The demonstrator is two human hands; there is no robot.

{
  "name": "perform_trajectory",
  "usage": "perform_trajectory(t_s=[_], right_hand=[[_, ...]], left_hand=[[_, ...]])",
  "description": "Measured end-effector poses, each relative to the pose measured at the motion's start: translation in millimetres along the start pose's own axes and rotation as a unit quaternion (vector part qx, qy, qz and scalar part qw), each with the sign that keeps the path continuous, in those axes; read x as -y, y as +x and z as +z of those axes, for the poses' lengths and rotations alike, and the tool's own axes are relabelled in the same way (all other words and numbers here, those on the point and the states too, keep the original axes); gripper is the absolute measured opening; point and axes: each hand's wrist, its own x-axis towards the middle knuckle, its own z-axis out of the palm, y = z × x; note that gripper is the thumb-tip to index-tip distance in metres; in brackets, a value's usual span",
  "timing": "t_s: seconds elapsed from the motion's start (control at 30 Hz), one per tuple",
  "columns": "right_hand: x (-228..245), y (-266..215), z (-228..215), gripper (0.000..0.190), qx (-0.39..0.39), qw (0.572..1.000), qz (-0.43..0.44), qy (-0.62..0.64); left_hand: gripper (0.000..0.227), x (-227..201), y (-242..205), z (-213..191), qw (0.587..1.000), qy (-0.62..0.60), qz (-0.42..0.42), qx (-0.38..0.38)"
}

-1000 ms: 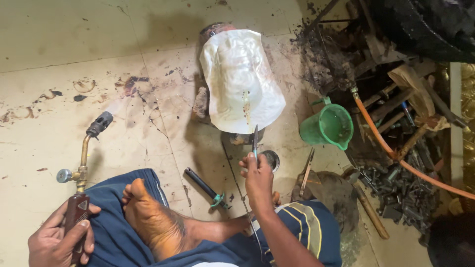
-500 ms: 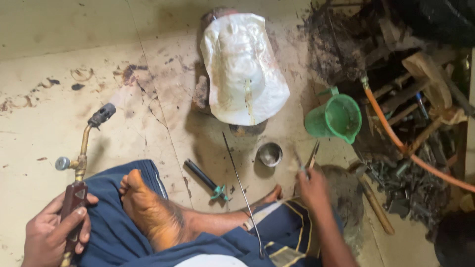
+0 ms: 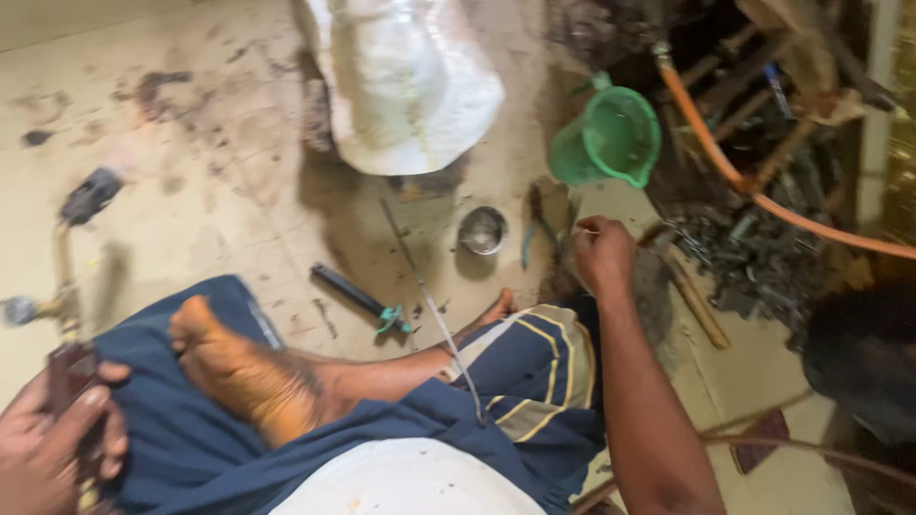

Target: The person sits on the floor and uses a blowtorch to heat a metal object placed on a brick. They apply solder with a thin rod along a seam, then cool the area with water from a green cup. The process is repeated along the seam.

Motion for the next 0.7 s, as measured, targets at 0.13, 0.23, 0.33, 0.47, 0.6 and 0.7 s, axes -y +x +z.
perform_trajectory(t_s=[0.13,0.23,0.33,0.47,0.6,0.7], right_hand=[[-43,25,-2,0.031,0.052,0.968,0.154,0.19],[-54,35,23,0.035,0.101,0.988,0.116,0.02],[-33,48,53,0.043,0.101,0.978,0.133,-0.122],[-15,39,46,0.047,0.117,0.968,0.157,-0.155],[18,15,1,0.027,0.044,0.999,0.022,0.003],[49,-6,-32,0.029,0.051,0.991,-0.122,0.026]], left_hand=[[0.02,55,33,-40,0.99,-0.087,-0.005,0.114],[0.02,75,45,-43,0.988,-0.094,-0.022,0.119],[0.023,69,37,-49,0.997,0.005,-0.007,0.074],[0.02,51,25,-35,0.999,0.016,-0.003,0.047],[0.021,50,25,-37,0.998,0.008,0.011,0.065],[0.02,60,29,-42,0.997,-0.023,0.01,0.073]])
